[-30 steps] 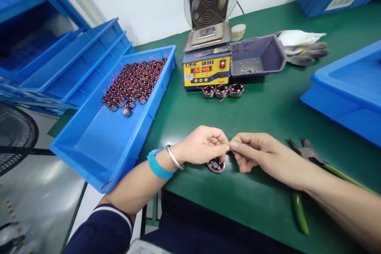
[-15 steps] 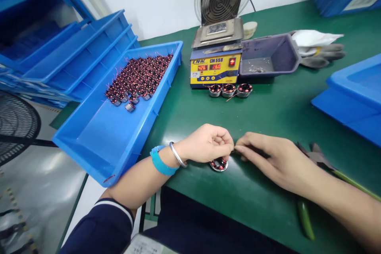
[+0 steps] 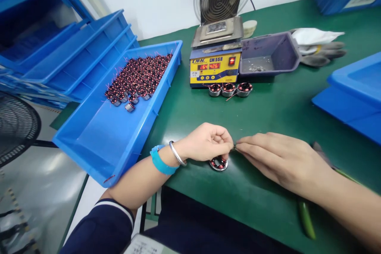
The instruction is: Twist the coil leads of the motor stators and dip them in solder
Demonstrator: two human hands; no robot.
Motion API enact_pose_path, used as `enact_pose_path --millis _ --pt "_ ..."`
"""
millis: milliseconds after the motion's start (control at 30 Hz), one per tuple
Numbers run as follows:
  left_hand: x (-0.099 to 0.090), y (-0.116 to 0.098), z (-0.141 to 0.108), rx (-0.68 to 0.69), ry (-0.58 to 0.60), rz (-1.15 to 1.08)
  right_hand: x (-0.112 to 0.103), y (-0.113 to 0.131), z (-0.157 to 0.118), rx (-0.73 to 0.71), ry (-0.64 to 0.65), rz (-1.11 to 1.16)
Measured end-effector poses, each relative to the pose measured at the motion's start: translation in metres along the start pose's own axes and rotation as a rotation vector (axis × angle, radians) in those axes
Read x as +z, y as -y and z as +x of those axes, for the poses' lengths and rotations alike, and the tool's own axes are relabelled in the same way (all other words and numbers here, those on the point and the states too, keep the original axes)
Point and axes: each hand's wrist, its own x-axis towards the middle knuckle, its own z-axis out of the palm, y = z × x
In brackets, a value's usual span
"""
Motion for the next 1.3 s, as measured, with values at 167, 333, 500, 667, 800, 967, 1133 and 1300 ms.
enact_pose_path --millis 167,333,500,667,800,967,1133,1300 --pt "0.000 -0.001 -0.001 -0.012 0.012 -0.017 0.001 -0.002 -0.001 -0.100 0.018 -0.039" --pt "-0.001 0.001 0.000 -0.003 0.019 -0.028 0.005 -0.003 -0.006 -0.112 -0.039 -0.071" --pt "-0.001 0.004 0.002 -0.007 0.027 -0.033 0.005 0.001 -0.002 -0.029 -0.048 0.016" --pt "-0.001 0.002 0.002 -0.011 0.028 0.008 0.009 0.018 0.015 0.772 0.190 0.872" --pt "-0.003 0.001 0.001 -0.031 0.055 0.005 0.010 0.017 0.015 0.881 0.264 1.048" --pt "-0.004 0.001 0.002 -0.029 0.039 -0.001 0.003 0.004 0.005 0.267 0.043 0.218" --pt "-0.002 0.002 0.002 -0.004 0.029 -0.008 0.003 0.003 0.007 -0.079 0.014 -0.113" --pt "-0.002 0.003 0.002 -0.001 0.041 0.004 -0.002 -0.007 0.006 0.025 0.069 -0.138"
